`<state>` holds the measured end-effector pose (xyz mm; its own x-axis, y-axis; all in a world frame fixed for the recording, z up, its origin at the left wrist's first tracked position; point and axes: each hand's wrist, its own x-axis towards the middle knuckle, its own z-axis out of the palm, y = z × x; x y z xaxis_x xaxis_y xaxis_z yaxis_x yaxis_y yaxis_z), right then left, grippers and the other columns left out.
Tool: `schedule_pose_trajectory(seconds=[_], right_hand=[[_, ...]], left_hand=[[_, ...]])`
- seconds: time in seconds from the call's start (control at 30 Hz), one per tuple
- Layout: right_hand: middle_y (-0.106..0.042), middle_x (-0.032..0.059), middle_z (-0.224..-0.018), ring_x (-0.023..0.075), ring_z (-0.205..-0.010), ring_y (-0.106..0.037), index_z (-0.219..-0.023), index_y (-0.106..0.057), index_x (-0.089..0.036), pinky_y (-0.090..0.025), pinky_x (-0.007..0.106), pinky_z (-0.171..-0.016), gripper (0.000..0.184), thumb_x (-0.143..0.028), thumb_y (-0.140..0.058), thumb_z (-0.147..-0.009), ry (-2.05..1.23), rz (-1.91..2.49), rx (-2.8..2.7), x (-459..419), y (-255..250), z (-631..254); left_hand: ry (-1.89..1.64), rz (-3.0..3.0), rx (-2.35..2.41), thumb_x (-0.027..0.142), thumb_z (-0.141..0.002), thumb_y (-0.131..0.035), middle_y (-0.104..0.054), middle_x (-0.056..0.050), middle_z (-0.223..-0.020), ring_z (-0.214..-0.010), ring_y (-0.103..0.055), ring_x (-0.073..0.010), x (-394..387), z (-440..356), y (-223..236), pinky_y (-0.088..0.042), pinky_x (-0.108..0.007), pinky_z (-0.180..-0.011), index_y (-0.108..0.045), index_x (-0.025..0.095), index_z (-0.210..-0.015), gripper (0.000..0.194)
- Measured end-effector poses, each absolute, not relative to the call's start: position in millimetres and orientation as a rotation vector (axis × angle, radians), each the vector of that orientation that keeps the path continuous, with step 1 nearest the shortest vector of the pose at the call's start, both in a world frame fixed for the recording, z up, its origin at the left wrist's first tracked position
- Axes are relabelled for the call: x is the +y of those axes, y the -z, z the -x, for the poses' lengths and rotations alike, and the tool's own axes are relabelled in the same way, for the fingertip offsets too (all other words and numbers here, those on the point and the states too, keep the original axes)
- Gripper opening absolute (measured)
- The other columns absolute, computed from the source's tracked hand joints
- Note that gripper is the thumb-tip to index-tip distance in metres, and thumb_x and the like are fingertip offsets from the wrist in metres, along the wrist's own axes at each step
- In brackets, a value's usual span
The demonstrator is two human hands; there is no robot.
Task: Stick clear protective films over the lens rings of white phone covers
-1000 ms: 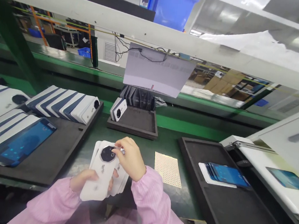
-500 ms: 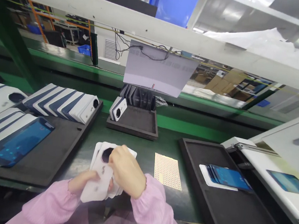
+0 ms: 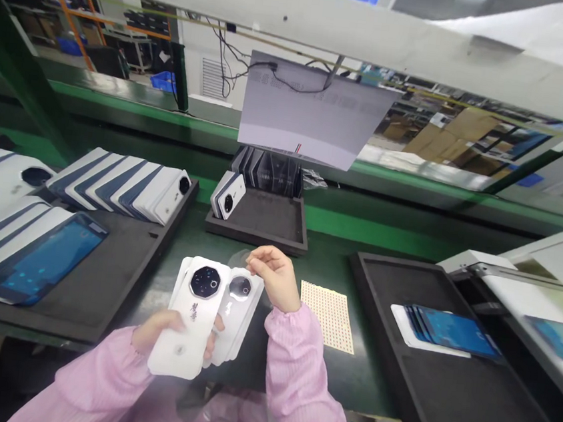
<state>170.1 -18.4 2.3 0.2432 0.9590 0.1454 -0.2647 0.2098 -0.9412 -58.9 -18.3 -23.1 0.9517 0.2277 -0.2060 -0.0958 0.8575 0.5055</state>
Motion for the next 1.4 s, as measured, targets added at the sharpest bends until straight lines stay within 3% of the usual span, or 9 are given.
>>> schedule_pose_trajectory(seconds=[0.43,0.8,1.4], right_hand=[[-0.068,-0.0007,-0.071,0.0100,-0.060,-0.060,-0.078,-0.066,-0.020,-0.049,0.024,-0.059,0.008,-0.021,-0.069,-0.071,-1.025,1.076,-1.025,-29,-13,-163],[-0.069,0.0011,-0.076,0.0138,-0.070,-0.064,-0.088,-0.063,-0.020,-0.053,0.031,-0.070,0.017,-0.021,-0.069,-0.072,-0.981,1.100,-1.133,-35,-12,-160],[-0.072,0.0023,-0.076,0.0144,-0.068,-0.067,-0.087,-0.063,-0.019,-0.054,0.025,-0.062,0.011,-0.015,-0.062,-0.076,-0.811,1.217,-1.523,-36,-19,-151]], left_hand=[[-0.132,-0.629,0.307,0.019,-0.059,-0.050,-0.070,-0.015,-0.086,-0.080,-0.062,-0.0261,-15,54,18,-0.044,-0.037,-0.074,-0.062,0.003,-0.107,0.053],[-0.104,-0.635,0.341,0.018,-0.058,-0.049,-0.070,-0.015,-0.087,-0.080,-0.062,-0.0258,-16,53,17,-0.044,-0.036,-0.073,-0.062,0.004,-0.107,0.053],[-0.080,-0.641,0.417,0.017,-0.057,-0.051,-0.071,-0.013,-0.087,-0.079,-0.064,-0.0246,-17,53,17,-0.045,-0.035,-0.074,-0.064,0.005,-0.106,0.053]])
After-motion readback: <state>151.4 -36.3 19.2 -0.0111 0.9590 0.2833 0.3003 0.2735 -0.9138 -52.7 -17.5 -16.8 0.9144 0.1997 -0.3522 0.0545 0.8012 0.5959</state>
